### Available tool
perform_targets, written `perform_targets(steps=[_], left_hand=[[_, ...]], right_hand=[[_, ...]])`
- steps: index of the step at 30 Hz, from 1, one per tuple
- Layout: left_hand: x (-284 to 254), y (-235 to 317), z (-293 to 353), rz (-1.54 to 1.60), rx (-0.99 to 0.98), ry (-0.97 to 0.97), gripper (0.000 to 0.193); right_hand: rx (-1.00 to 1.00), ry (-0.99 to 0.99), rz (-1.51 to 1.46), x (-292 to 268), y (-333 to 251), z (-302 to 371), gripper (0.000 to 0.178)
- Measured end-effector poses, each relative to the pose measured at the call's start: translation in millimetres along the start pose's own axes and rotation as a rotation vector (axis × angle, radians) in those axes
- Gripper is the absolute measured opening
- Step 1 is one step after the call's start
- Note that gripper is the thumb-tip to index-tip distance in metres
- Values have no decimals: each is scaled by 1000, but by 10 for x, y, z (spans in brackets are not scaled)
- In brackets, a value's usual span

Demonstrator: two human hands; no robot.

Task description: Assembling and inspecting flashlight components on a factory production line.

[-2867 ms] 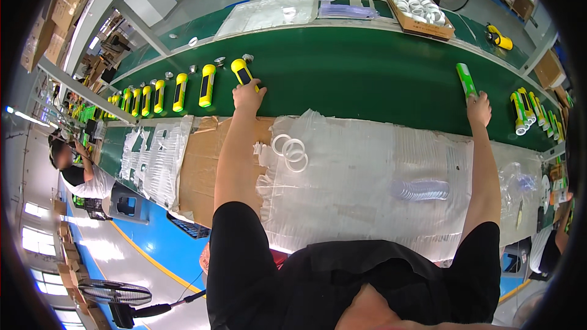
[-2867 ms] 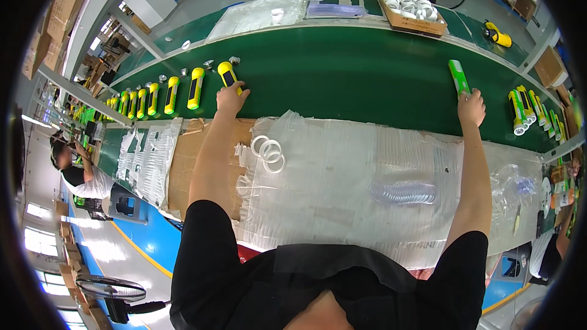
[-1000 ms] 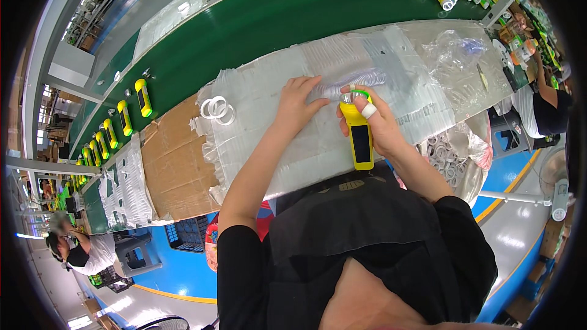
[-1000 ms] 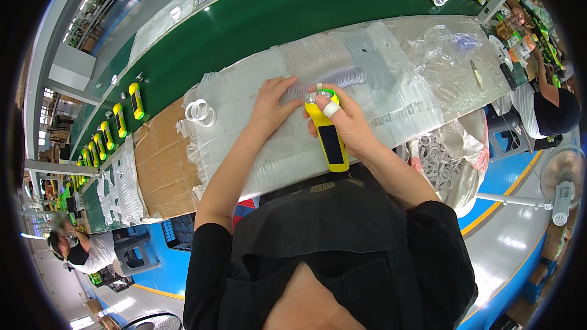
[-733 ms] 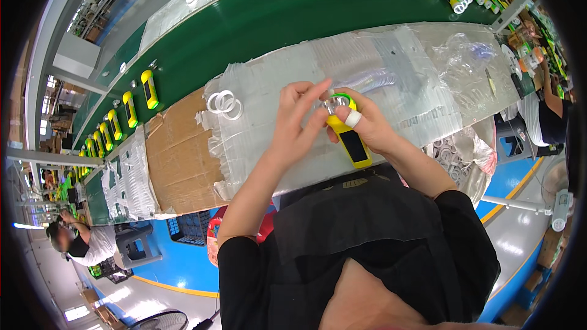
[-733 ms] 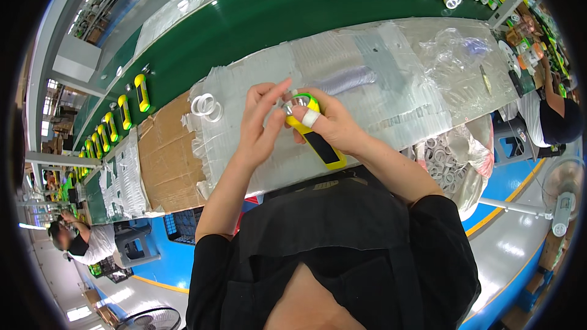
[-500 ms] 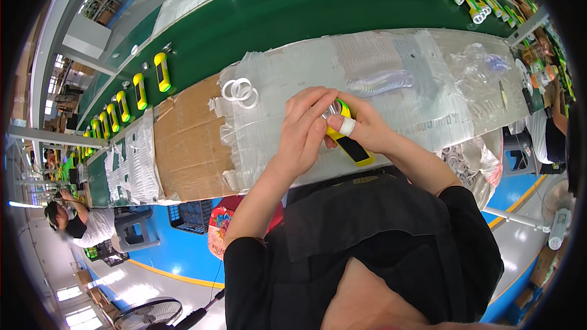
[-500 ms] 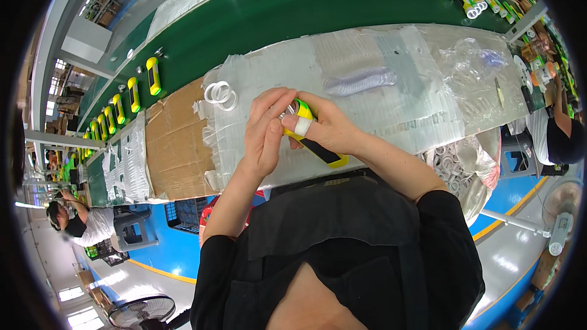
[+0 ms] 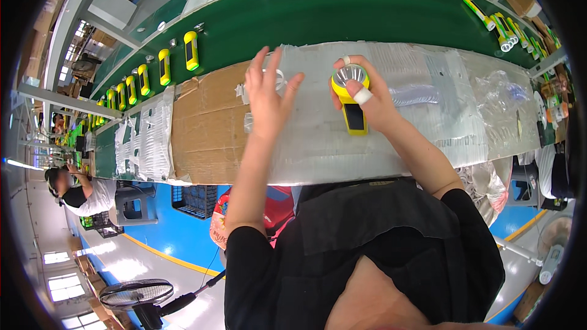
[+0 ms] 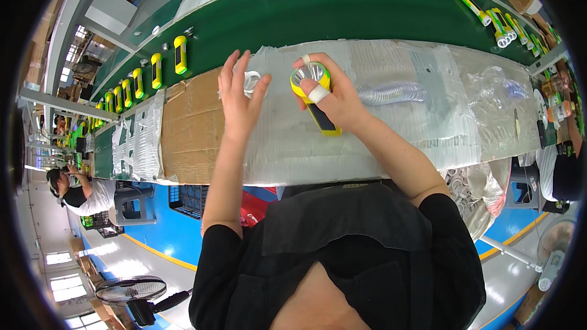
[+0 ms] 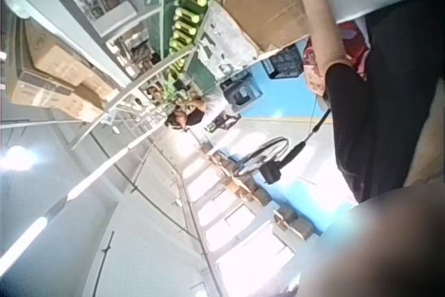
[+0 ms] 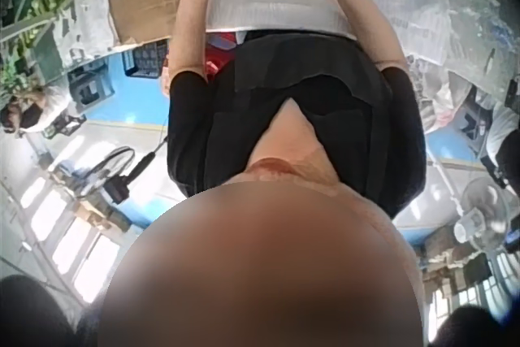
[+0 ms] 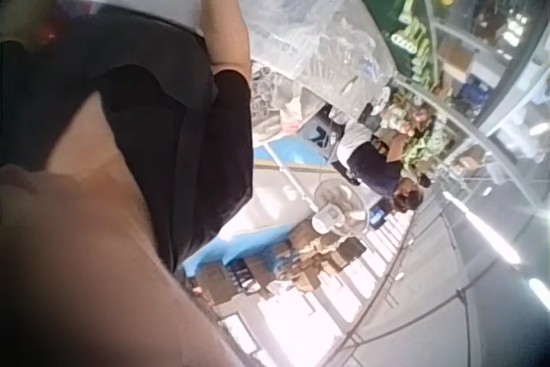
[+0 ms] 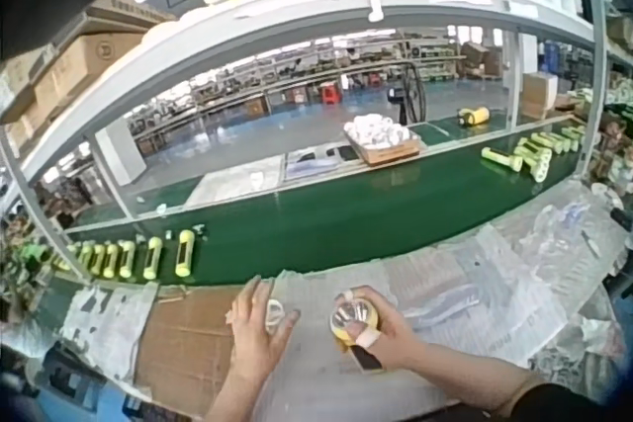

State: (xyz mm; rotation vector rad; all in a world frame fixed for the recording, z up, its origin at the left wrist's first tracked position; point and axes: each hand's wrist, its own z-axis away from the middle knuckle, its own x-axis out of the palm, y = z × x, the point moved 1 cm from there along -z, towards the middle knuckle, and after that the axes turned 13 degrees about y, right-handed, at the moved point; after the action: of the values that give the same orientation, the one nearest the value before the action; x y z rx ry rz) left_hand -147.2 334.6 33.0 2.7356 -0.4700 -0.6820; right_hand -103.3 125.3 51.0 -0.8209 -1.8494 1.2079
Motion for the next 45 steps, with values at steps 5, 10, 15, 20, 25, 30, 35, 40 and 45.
perform_targets(steps=[5,10,15,20,25,30,35,40,45], left_hand=[[-3,-753,224,-216,-2,-396,59],[-32,-140,-118,715,-606,-193,38],[-146,473,-224,902,-297,-174,24],[-152,582,-248,591,-167,-207,28],[-182,579,-272,493,-22,-242,28],[-163,645,-307,474,-26,-307,31],[-135,804,-331,464,-18,-408,44],[22,927,-304,576,-140,-478,41],[169,984,-232,647,-176,-440,36]], right_hand=[[33,-38,-6,59,177,-42,28],[8,13,43,5,176,-66,31],[-7,0,-8,-5,214,-85,32],[-47,-74,-71,-47,282,-97,37],[43,-65,-97,-95,200,-85,40],[-229,-24,-151,-221,142,-188,46],[-533,-213,596,-549,-457,-278,49],[-413,-486,986,-446,-976,-406,33],[-292,-764,1165,-357,-1203,-548,26]])
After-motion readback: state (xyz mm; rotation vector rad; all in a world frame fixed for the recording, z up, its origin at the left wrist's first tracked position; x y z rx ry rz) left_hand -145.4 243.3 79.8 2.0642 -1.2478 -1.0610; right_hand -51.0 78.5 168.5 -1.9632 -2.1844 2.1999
